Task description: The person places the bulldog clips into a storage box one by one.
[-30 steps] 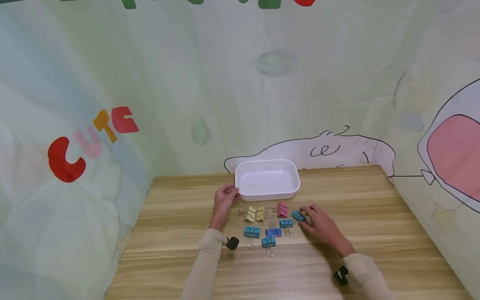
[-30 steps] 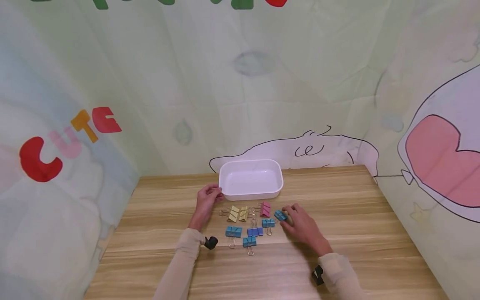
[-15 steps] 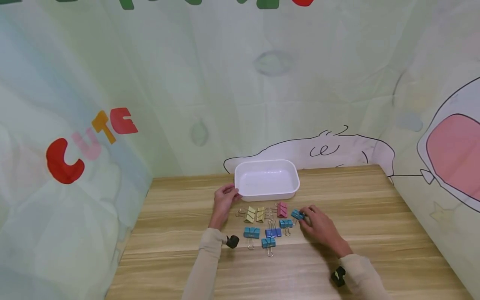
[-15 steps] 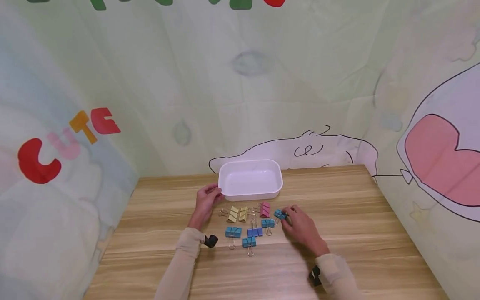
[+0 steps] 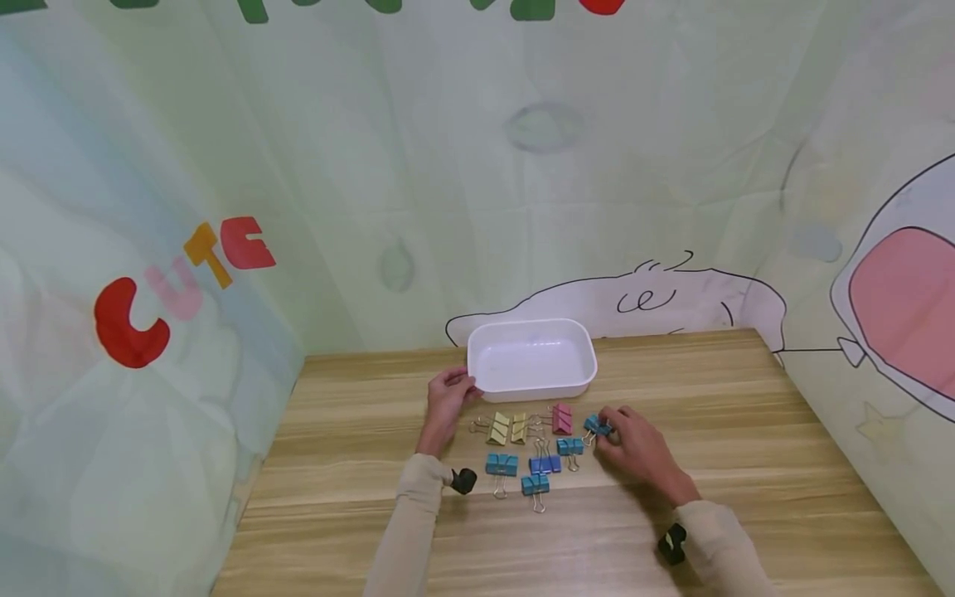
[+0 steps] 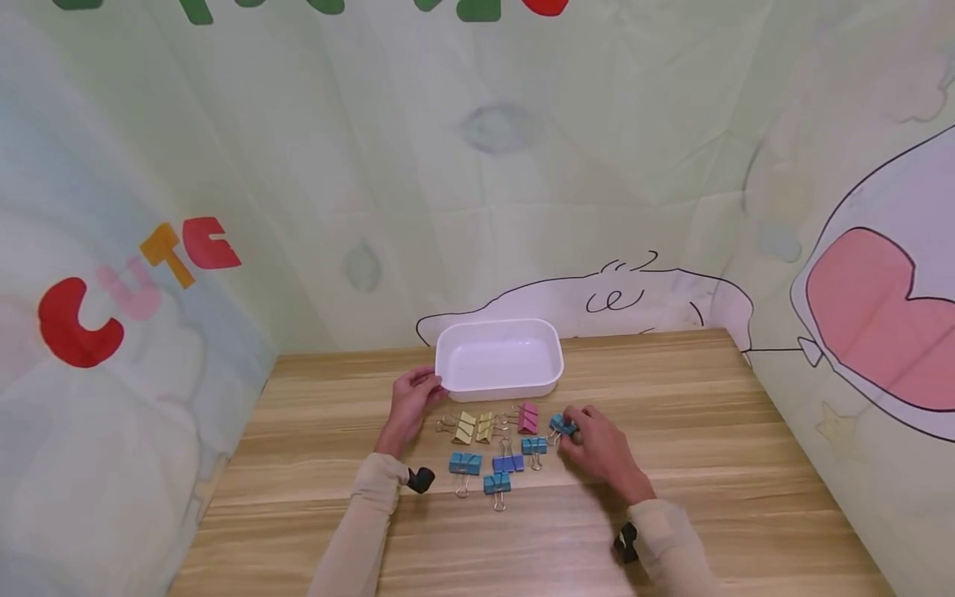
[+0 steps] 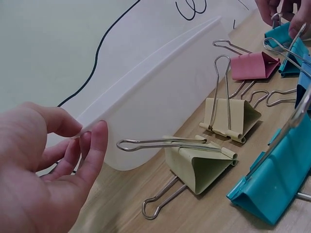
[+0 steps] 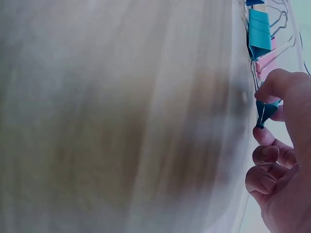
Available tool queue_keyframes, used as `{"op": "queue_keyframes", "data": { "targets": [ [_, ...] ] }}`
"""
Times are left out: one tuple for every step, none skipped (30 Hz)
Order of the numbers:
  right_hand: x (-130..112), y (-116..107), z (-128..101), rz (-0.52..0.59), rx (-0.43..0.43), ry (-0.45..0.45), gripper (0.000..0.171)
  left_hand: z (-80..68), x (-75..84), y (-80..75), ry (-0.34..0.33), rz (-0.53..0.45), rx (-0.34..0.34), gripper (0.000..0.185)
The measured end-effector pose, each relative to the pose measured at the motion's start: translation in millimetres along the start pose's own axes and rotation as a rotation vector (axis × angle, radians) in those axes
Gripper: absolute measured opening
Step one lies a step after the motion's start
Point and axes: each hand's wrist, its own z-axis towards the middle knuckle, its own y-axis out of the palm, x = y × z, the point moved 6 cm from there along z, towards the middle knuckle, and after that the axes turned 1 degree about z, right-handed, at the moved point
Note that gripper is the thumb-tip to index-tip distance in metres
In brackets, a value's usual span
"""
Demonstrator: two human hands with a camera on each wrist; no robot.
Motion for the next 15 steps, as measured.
{"op": "queue_keyframes", "data": {
  "targets": [
    [0.7, -0.8, 1.0, -0.001, -0.002, 0.005, 0.024, 0.0, -0.2, 0.2, 0.002, 0.000, -0.002, 0.035],
    [0.9, -2.0, 2.0, -0.001, 0.000, 0.006, 0.024, -2.1, 2.9, 0.9, -0.003, -0.001, -0.011, 0.036],
    [0.9, -3.6, 3.3, -0.003, 0.001, 0.007, 0.023, -1.9, 2.6, 1.0, -0.001, -0.002, -0.012, 0.036],
    [0.7, -5.4, 4.9, -0.006, 0.003, 0.007, 0.023, -1.6, 2.4, 1.2, 0.002, -0.002, -0.012, 0.036],
    [0.1, -7.7, 6.7, -0.010, 0.007, 0.002, 0.023, -1.8, 2.5, 1.5, 0.004, 0.000, -0.011, 0.035],
    [-0.2, -9.7, 8.5, -0.014, 0.012, -0.002, 0.023, -1.7, 2.5, 1.8, 0.005, 0.000, -0.010, 0.035],
    [-0.5, -11.4, 10.5, -0.020, 0.017, -0.006, 0.023, -1.5, 2.1, 2.2, 0.008, 0.000, -0.010, 0.035],
    [-1.7, -13.7, 12.5, -0.020, 0.025, -0.012, 0.023, -1.0, 1.7, 2.2, 0.009, -0.002, -0.009, 0.034],
    [-2.5, -15.6, 14.9, -0.019, 0.030, -0.017, 0.022, 1.0, -1.7, 1.8, 0.016, -0.001, -0.001, 0.034],
    [-3.8, -17.5, 17.2, -0.019, 0.036, -0.023, 0.022, 0.8, -1.7, 1.9, 0.017, 0.000, 0.000, 0.034],
    [-5.4, -19.4, 19.8, -0.012, 0.040, -0.027, 0.022, 0.7, -1.8, 1.8, 0.019, 0.001, 0.000, 0.034],
    [-7.2, -21.0, 22.7, -0.006, 0.046, -0.031, 0.022, 0.9, -2.2, 1.6, 0.021, 0.002, -0.001, 0.034],
    [-9.5, -22.7, 26.0, 0.000, 0.052, -0.037, 0.022, 1.3, -2.4, 1.4, 0.024, 0.007, 0.000, 0.034],
    [-12.0, -24.9, 29.6, 0.010, 0.057, -0.040, 0.021, 1.5, -2.4, 1.1, 0.025, 0.011, 0.001, 0.034],
    [-14.5, -26.7, 33.6, 0.021, 0.058, -0.041, 0.021, 1.4, -2.3, 0.7, 0.024, 0.015, 0.003, 0.034]
  ]
}}
